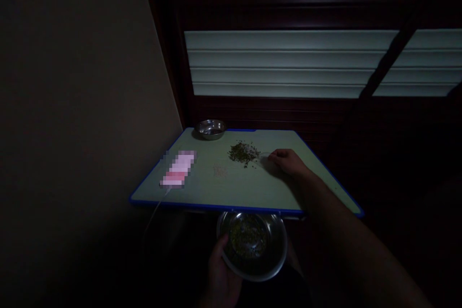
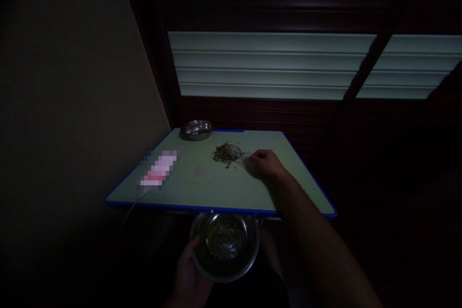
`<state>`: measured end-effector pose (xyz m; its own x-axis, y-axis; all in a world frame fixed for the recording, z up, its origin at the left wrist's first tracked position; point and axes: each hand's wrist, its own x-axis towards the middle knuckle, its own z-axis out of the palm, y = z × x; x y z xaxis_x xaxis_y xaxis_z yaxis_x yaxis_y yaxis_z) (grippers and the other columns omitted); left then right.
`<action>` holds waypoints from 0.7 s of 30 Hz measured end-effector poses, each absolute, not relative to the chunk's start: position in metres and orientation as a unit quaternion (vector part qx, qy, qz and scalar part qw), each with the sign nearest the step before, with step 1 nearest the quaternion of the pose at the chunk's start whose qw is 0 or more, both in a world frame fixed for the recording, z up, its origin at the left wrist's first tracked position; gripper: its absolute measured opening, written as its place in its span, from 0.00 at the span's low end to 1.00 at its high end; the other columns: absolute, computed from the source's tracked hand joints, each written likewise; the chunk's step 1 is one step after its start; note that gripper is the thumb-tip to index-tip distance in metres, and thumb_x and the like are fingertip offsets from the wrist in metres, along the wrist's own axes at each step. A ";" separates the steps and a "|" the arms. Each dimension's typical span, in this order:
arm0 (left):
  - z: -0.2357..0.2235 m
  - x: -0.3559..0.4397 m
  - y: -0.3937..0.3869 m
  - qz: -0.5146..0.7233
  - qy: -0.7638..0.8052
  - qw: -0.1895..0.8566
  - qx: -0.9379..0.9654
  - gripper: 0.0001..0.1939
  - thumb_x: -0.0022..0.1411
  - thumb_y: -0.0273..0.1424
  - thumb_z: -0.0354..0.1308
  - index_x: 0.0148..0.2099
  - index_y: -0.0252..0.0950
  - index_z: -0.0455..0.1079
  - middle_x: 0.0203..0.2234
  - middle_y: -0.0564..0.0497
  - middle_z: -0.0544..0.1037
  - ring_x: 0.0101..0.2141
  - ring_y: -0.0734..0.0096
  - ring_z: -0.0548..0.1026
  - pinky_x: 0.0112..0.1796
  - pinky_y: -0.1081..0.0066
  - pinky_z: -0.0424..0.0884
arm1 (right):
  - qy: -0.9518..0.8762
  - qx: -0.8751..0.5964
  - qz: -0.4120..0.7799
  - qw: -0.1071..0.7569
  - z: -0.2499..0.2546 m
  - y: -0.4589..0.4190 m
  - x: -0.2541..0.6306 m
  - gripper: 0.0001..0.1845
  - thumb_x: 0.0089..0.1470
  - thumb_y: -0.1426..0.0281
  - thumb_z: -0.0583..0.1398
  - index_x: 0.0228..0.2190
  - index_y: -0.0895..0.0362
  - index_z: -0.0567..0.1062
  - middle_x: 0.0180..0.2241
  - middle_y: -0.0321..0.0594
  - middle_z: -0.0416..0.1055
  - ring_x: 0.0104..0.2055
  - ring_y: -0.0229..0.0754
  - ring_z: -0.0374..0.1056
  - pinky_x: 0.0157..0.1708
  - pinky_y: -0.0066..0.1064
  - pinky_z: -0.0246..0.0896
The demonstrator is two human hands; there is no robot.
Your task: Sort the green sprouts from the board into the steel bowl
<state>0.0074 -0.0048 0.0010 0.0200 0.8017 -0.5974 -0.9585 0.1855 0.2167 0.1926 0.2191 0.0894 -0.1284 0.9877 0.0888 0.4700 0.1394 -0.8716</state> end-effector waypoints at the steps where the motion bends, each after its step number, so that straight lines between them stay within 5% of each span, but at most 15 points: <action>1: 0.001 0.008 -0.005 0.624 0.317 0.703 -0.124 0.15 0.62 0.30 0.51 0.35 0.35 0.80 0.34 0.44 0.84 0.45 0.56 0.78 0.54 0.55 0.64 | -0.667 -0.557 0.345 0.355 0.085 0.220 0.193 0.16 0.42 0.57 0.60 0.21 0.59 0.71 0.16 0.32 0.62 0.19 0.33 0.55 0.21 0.27 0.49; 12: -0.005 0.011 -0.003 0.623 0.345 0.693 -0.110 0.14 0.62 0.30 0.52 0.41 0.36 0.79 0.33 0.46 0.84 0.43 0.57 0.79 0.54 0.54 0.64 | -0.712 -0.534 0.287 0.353 0.072 0.226 0.188 0.11 0.43 0.65 0.62 0.26 0.61 0.78 0.26 0.41 0.75 0.27 0.37 0.65 0.28 0.27 0.58; 21: -0.009 0.010 -0.003 0.626 0.351 0.689 -0.100 0.15 0.62 0.30 0.51 0.43 0.38 0.79 0.33 0.47 0.84 0.40 0.60 0.80 0.54 0.56 0.64 | -0.688 -0.519 0.350 0.367 0.077 0.217 0.189 0.12 0.39 0.63 0.62 0.22 0.60 0.73 0.17 0.34 0.67 0.19 0.33 0.58 0.20 0.25 0.53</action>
<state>0.0100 -0.0030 -0.0087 -0.0305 0.7928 -0.6087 -0.9330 0.1958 0.3018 0.1894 0.2167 0.0767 -0.1920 0.9710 0.1423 0.4575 0.2168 -0.8624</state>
